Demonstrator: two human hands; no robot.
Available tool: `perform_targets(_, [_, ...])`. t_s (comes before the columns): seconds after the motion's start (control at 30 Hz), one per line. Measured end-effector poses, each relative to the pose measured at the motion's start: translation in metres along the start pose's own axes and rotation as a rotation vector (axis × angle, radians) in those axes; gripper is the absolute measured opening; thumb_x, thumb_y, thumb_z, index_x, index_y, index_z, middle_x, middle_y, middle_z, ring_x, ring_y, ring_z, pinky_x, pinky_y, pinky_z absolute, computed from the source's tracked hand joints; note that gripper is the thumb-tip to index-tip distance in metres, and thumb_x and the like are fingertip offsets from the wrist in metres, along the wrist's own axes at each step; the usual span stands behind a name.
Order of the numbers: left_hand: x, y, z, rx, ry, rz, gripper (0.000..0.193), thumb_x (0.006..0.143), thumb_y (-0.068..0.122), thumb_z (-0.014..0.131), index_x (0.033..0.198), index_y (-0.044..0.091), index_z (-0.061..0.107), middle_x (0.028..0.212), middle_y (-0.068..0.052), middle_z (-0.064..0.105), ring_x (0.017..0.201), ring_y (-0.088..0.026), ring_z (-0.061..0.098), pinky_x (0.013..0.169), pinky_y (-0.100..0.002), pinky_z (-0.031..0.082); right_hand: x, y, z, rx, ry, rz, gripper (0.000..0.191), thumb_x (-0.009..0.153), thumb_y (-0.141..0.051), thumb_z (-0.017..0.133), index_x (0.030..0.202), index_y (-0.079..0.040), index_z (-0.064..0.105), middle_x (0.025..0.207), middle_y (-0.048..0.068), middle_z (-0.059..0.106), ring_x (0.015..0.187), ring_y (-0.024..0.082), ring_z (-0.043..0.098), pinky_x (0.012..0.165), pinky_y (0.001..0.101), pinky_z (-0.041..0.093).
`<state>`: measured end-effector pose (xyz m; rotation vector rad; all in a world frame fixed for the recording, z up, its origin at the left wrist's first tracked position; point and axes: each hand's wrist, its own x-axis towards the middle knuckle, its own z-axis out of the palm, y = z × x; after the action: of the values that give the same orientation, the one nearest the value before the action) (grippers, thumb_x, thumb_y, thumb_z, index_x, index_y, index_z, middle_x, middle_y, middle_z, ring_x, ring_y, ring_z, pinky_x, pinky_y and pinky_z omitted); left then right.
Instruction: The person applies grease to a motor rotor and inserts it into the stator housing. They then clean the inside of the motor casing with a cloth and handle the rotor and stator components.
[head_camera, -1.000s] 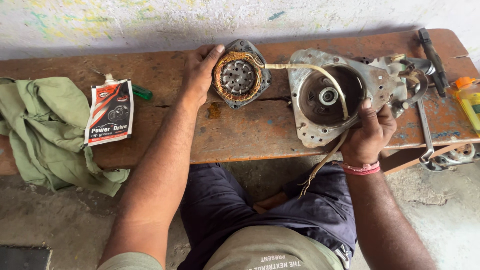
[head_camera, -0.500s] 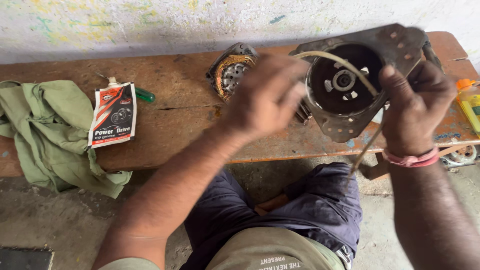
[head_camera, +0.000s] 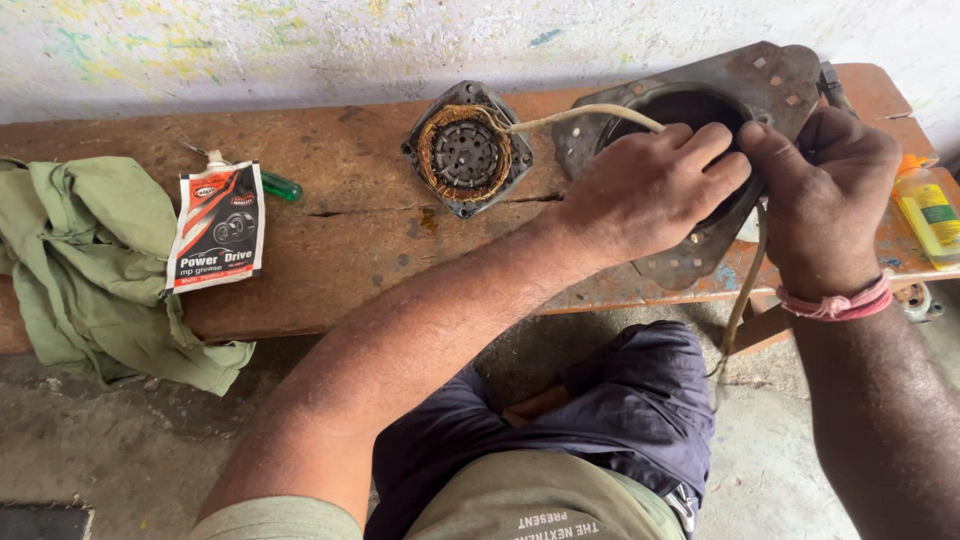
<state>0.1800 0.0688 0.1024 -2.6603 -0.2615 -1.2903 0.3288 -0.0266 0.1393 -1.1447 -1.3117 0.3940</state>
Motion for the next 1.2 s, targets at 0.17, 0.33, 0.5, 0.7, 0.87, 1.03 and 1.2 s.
perform_targets(0.17, [0.006, -0.012, 0.01, 0.109, 0.172, -0.025, 0.015, 0.101, 0.013, 0.066, 0.109, 0.003, 0.059, 0.097, -0.011, 0.06, 0.081, -0.019, 0.07, 0.059, -0.03, 0.059, 0.012, -0.005, -0.005, -0.131, 0.015, -0.025, 0.008, 0.097, 0.002, 0.072, 0.104, 0.006, 0.072, 0.096, 0.006, 0.073, 0.081, 0.006, 0.066, 0.074, 0.0213, 0.053])
perform_targets(0.33, [0.012, -0.03, 0.021, 0.137, 0.064, -0.161, 0.02, 0.096, 0.014, 0.067, 0.109, 0.0, 0.063, 0.075, -0.007, 0.061, 0.052, -0.009, 0.056, 0.034, -0.025, 0.044, 0.017, -0.014, -0.011, -0.033, -0.027, -0.079, 0.018, 0.094, 0.003, 0.067, 0.112, 0.005, 0.07, 0.104, 0.006, 0.074, 0.089, 0.009, 0.069, 0.085, 0.023, 0.057])
perform_targets(0.5, [0.01, -0.032, 0.032, 0.109, -0.039, -0.356, 0.009, 0.096, 0.009, 0.064, 0.103, 0.003, 0.063, 0.068, -0.002, 0.06, 0.05, -0.008, 0.052, 0.034, -0.026, 0.041, 0.019, 0.001, -0.022, -0.138, 0.023, -0.058, 0.015, 0.093, 0.007, 0.07, 0.108, 0.007, 0.072, 0.102, 0.01, 0.074, 0.086, 0.013, 0.07, 0.079, 0.0266, 0.057])
perform_targets(0.7, [0.004, -0.044, 0.03, 0.218, -0.028, -0.344, 0.012, 0.096, 0.013, 0.068, 0.1, 0.001, 0.066, 0.072, -0.007, 0.064, 0.058, -0.014, 0.058, 0.05, -0.035, 0.05, 0.013, 0.027, -0.045, 0.039, 0.008, 0.227, 0.005, 0.094, 0.005, 0.072, 0.095, 0.01, 0.069, 0.088, 0.015, 0.073, 0.073, 0.019, 0.071, 0.074, 0.0306, 0.059])
perform_targets(0.87, [-0.008, -0.039, 0.019, 0.464, -0.069, -0.193, 0.018, 0.089, 0.023, 0.073, 0.086, 0.007, 0.065, 0.102, -0.012, 0.07, 0.103, -0.025, 0.063, 0.092, -0.043, 0.052, 0.009, 0.035, -0.043, 0.373, 0.06, 0.5, 0.006, 0.1, 0.005, 0.071, 0.095, 0.006, 0.069, 0.094, 0.013, 0.072, 0.082, 0.02, 0.072, 0.078, 0.0315, 0.06])
perform_targets(1.03, [-0.002, -0.006, 0.021, -0.025, 0.034, 0.03, 0.011, 0.096, 0.018, 0.068, 0.099, 0.008, 0.071, 0.1, -0.006, 0.066, 0.107, -0.021, 0.06, 0.109, -0.048, 0.046, 0.001, 0.03, -0.03, 0.512, 0.012, 0.407, 0.005, 0.103, 0.008, 0.066, 0.101, 0.007, 0.07, 0.102, 0.015, 0.072, 0.088, 0.021, 0.073, 0.087, 0.0335, 0.061])
perform_targets(1.2, [0.001, -0.009, 0.024, -0.118, -0.107, 0.007, 0.008, 0.095, 0.017, 0.065, 0.096, 0.013, 0.073, 0.096, -0.002, 0.065, 0.102, -0.019, 0.059, 0.102, -0.042, 0.045, 0.001, 0.03, -0.026, 0.489, -0.062, 0.365, 0.009, 0.1, 0.008, 0.067, 0.106, 0.006, 0.073, 0.105, 0.014, 0.074, 0.091, 0.019, 0.074, 0.088, 0.031, 0.062])
